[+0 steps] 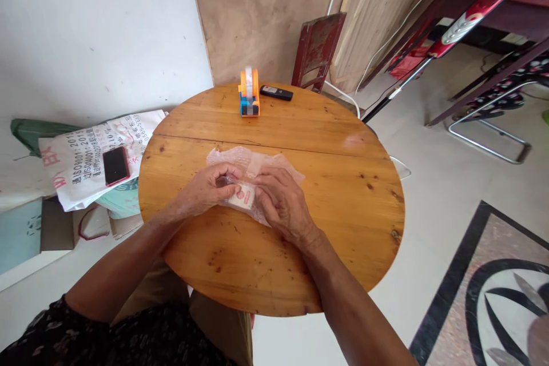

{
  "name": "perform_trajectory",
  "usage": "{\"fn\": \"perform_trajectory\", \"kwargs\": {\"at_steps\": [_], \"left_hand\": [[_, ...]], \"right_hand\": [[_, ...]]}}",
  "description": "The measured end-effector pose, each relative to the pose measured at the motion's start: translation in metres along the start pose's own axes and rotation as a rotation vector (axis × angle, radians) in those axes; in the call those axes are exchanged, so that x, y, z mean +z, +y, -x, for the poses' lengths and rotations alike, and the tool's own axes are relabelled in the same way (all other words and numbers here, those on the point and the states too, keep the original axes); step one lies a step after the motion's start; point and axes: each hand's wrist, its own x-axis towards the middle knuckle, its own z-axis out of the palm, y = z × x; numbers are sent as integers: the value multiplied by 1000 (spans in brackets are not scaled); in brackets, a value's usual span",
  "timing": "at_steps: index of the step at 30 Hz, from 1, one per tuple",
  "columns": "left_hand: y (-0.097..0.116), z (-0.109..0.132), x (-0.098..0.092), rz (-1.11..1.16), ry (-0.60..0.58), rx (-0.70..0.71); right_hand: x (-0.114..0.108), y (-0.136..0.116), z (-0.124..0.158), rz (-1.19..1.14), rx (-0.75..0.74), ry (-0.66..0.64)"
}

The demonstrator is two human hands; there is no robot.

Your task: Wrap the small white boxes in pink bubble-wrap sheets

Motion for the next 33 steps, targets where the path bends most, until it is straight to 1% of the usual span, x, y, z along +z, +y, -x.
{"fn": "perform_trajectory", "kwargs": {"at_steps": [3, 9, 12, 17, 20, 23, 26, 28, 30, 33], "left_hand": [[3, -3, -3, -5, -51, 9], [5, -11, -7, 38, -138, 11], [6, -9, -16, 39, -126, -35], [4, 3, -38, -69, -86, -93], [-2, 5, -40, -168, -42, -117], [-7, 2, -33, -377, -2, -139], [-9, 2, -28, -623, 94, -127], [-8, 4, -30, -730, 152, -112], [-5, 7, -36, -780, 146, -149], [-1, 9, -44, -780, 88, -240]], "right_hand": [[1, -5, 0, 69, -131, -69], [6, -8, -1, 127, -216, -160], [7, -7, -1, 191, -213, -183], [8, -7, -1, 296, -223, -260], [8, -10, -2, 370, -241, -308], [8, -15, -5, 451, -247, -338], [8, -21, -8, 490, -238, -346], [8, -23, -10, 501, -234, -341], [9, -25, -11, 516, -241, -331], [10, -27, -13, 554, -250, -331]]}}
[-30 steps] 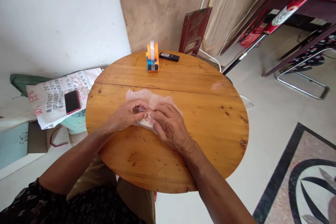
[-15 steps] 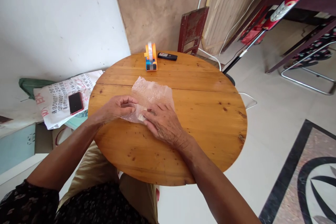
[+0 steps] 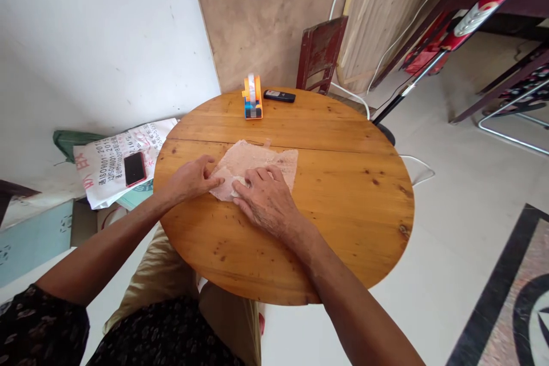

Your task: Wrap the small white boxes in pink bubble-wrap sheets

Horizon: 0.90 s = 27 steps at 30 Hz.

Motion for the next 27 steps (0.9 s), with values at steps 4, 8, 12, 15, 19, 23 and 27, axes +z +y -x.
{"fn": "perform_trajectory", "kwargs": {"at_steps": [4, 8, 12, 15, 19, 23, 27], "left_hand": [[-1, -1, -1, 271, -38, -64], [2, 0, 7, 841, -202, -153], [16, 4, 13, 1088, -200, -176], [30, 7, 15, 1109, -217, -132], [44, 8, 15, 970, -238, -20], [51, 8, 11, 759, -227, 98], [53, 11, -5, 597, -319, 182]], "right_hand": [[1, -1, -2, 43, -1, -18], [2, -1, -1, 31, 4, -5], [1, -1, 0, 3, 13, -5], [2, 0, 1, -50, 33, 35], [7, 2, 4, -106, 57, 123], [13, 3, 6, -118, 83, 139], [13, 3, 5, -144, 82, 161]]}}
